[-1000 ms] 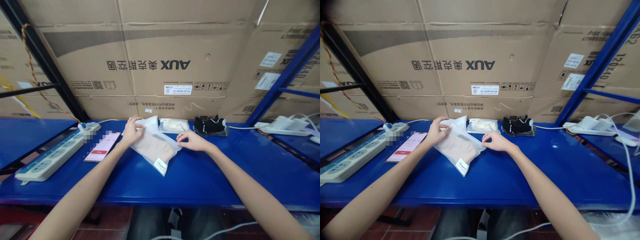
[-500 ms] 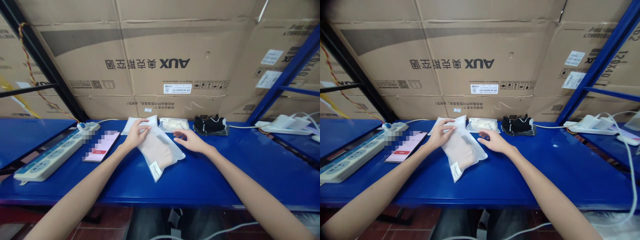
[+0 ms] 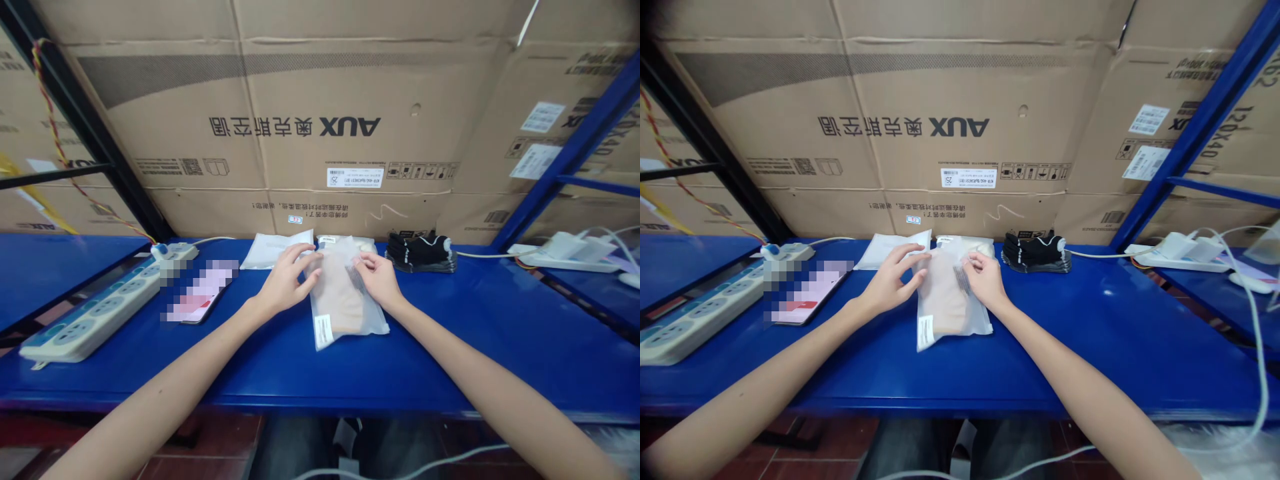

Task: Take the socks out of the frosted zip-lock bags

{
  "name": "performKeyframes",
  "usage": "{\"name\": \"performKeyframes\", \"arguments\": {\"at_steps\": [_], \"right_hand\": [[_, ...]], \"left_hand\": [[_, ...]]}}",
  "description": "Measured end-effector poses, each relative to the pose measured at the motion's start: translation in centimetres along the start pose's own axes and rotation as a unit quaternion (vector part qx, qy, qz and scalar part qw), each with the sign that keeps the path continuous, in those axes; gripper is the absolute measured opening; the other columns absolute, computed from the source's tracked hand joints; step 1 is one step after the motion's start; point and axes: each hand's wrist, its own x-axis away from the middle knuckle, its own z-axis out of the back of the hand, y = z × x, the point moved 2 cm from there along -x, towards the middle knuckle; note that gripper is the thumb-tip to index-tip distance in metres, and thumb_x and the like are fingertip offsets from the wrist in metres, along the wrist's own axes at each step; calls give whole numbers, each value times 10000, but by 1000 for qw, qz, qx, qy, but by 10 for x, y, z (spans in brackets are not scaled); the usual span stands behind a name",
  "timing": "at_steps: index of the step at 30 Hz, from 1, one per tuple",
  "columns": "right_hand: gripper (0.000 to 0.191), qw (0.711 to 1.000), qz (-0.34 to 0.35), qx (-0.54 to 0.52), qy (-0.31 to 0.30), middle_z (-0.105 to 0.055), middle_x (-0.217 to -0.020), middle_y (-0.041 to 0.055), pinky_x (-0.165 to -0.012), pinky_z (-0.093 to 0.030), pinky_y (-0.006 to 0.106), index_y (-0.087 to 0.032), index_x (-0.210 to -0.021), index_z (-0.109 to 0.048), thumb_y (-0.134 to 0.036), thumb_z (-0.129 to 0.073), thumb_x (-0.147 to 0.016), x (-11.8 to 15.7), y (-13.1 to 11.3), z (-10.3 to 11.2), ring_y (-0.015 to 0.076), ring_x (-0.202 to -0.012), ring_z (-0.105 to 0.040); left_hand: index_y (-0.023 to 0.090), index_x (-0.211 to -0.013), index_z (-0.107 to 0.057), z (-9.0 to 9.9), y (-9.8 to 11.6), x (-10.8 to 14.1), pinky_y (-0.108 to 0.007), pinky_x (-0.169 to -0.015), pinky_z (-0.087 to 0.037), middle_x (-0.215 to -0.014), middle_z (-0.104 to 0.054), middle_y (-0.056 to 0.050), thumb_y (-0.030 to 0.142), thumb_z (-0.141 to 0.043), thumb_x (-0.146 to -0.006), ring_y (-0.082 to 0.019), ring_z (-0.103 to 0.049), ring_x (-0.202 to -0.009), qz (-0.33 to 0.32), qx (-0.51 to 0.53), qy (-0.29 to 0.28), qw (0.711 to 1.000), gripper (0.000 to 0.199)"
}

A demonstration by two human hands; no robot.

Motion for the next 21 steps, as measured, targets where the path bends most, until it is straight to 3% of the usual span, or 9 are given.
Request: {"name": "performKeyframes", "arguments": {"at_steps": [4,8,10,12,14,16,18,21], "right_hand": [[269,998,-44,-23,36,-737,-812,62,-614,-536,309,-176,-997,-584,-373,-524,-823,-6,12,2,214,-688,-682],[283,998,-38,59,-5,-715,-723,33,-594,-525,314,-174,-1088,-553,-320,-457,-866,-9,16,0,197,-600,-654],[310,992,-8,127,-15,-724,-772,41,-652,-538,331,-177,-1152,-544,-281,-451,-876,-9,13,3,203,-655,-673],[325,981,38,190,-26,-730,-964,82,-775,-542,355,-180,-1181,-553,-243,-470,-874,-9,8,9,220,-848,-695],[293,958,86,271,-43,-675,-1173,128,-910,-505,394,-167,-1134,-604,-211,-488,-868,-8,3,18,254,-1075,-640],[242,921,129,362,-70,-632,-1249,152,-1000,-449,440,-152,-1032,-665,-197,-489,-873,-6,0,25,289,-1188,-567],[238,886,171,416,-117,-656,-1201,141,-1022,-427,452,-161,-969,-696,-187,-472,-890,-4,-2,30,292,-1181,-559],[281,860,190,439,-177,-704,-1053,112,-955,-464,420,-177,-962,-704,-140,-432,-902,0,-3,33,268,-1062,-609]], "left_hand": [[182,-1236,-574,0,6,0,-509,-1078,-387,-1319,-525,-149,362,-521,-913,-303,-448,-1285,-32,-19,-43,998,374],[173,-1347,-506,-6,4,6,-542,-1115,-323,-1434,-447,-166,510,-563,-876,-359,-342,-1376,-23,-25,-158,987,582],[191,-1442,-403,-9,0,10,-565,-1129,-283,-1520,-344,-166,603,-587,-836,-384,-246,-1426,-9,-10,-227,974,756],[204,-1500,-303,-11,-5,14,-580,-1143,-231,-1574,-228,-164,668,-593,-805,-394,-151,-1455,3,4,-278,961,885],[202,-1521,-256,-12,-8,17,-583,-1153,-189,-1590,-155,-163,702,-586,-792,-393,-96,-1463,10,9,-306,952,943],[196,-1527,-240,-12,-10,18,-579,-1158,-171,-1592,-119,-164,715,-574,-793,-391,-77,-1463,15,8,-316,949,959],[196,-1530,-230,-13,-10,18,-570,-1160,-174,-1590,-106,-162,713,-562,-803,-385,-79,-1463,14,7,-316,949,952],[194,-1534,-213,-12,-9,18,-558,-1163,-172,-1588,-101,-159,709,-544,-820,-378,-85,-1462,14,2,-318,948,940]]}}
